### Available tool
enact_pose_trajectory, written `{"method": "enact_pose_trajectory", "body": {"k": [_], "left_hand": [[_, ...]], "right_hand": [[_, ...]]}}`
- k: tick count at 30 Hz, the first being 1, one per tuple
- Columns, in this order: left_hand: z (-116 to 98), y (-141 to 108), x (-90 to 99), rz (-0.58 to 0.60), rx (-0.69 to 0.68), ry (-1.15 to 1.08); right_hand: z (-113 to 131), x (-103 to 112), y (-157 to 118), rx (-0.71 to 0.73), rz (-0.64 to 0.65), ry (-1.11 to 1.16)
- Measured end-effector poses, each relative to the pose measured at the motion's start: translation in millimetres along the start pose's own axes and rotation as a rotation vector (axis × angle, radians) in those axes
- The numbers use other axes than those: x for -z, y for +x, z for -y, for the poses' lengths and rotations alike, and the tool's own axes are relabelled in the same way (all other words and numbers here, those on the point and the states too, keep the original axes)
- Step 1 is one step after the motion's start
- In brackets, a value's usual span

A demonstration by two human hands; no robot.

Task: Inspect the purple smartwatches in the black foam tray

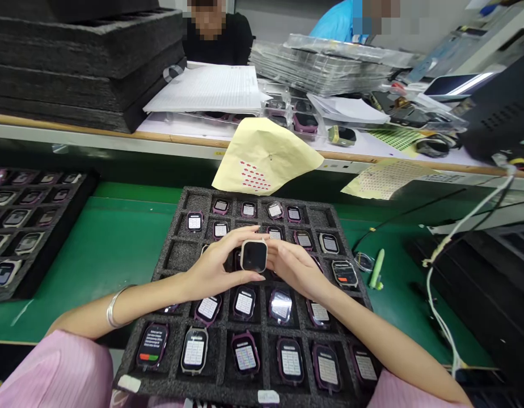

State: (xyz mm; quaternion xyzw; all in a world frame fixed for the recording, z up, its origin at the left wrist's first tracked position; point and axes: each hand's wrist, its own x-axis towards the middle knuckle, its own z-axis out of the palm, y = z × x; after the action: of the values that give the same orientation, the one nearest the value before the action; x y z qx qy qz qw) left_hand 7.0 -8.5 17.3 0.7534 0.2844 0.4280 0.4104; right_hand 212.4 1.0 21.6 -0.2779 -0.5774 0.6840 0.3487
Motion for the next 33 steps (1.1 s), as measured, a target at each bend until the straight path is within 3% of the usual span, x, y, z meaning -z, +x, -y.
{"method": "enact_pose_trajectory", "body": {"k": [3, 7, 20, 28, 33], "left_hand": [[-5.2, 8.1, -11.0, 0.025, -0.024, -0.008], [-5.5, 14.8, -21.4, 0.020, -0.028, 0.033], [-6.4, 11.3, -17.6, -0.119, 0.047, 0.133], [-17.7, 22.6, -14.7, -0.048, 0.011, 0.194], [-8.7, 20.4, -0.7, 0.026, 0.130, 0.222]], "right_hand": [[-0.1, -10.0, -3.5, -0.104, -0.043, 0.306], [2.1, -13.7, -6.0, -0.130, -0.050, 0.424], [16.3, -6.5, -8.2, -0.146, -0.021, 0.413], [15.7, 0.5, -10.8, -0.093, -0.070, 0.374], [19.7, 5.5, -11.7, -0.059, -0.200, 0.334]]}}
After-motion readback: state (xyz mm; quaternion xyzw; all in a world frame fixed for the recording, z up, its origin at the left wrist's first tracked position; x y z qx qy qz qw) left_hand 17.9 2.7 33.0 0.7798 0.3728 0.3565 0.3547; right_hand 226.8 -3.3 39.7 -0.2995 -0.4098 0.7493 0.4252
